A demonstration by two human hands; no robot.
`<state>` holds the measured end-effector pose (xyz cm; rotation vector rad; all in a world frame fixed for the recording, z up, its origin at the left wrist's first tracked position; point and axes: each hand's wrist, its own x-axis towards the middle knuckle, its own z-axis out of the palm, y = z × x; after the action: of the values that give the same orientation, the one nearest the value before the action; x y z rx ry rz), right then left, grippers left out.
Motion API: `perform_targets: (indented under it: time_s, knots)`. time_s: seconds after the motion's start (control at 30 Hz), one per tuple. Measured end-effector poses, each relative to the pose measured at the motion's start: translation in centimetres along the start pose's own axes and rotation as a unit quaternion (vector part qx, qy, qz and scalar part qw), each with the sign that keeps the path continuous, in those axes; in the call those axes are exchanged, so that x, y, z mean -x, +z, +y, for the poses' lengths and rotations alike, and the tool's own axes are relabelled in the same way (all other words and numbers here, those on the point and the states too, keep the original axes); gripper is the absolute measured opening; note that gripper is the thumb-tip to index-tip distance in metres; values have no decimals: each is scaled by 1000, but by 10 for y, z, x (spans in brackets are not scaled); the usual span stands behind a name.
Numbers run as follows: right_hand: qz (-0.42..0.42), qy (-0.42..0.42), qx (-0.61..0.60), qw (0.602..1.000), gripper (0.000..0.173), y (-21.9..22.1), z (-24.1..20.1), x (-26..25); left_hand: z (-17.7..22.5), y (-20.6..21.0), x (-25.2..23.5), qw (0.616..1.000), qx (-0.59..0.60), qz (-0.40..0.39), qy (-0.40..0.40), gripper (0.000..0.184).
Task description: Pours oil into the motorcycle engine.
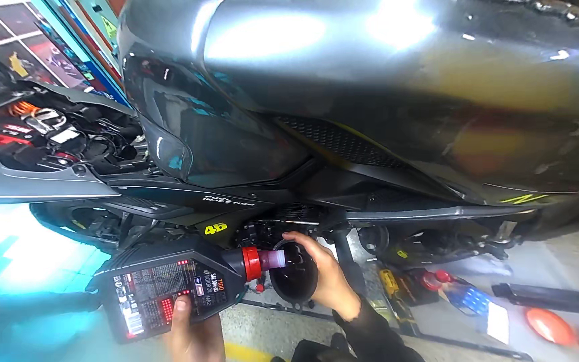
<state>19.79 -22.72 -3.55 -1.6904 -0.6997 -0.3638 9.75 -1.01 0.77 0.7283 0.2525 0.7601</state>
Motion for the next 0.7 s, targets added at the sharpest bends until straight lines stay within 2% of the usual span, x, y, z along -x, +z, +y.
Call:
perform_targets:
  time_s: [0.23,0.7]
  knots:
    - [-1,-2,-3,1000,76,0,0,0,-1,-1,0,1000,3,-1,-4,66]
    - [0,-5,-6,1000,75,-1,1,0,0,-4,1,1000,14,-17,-7,69]
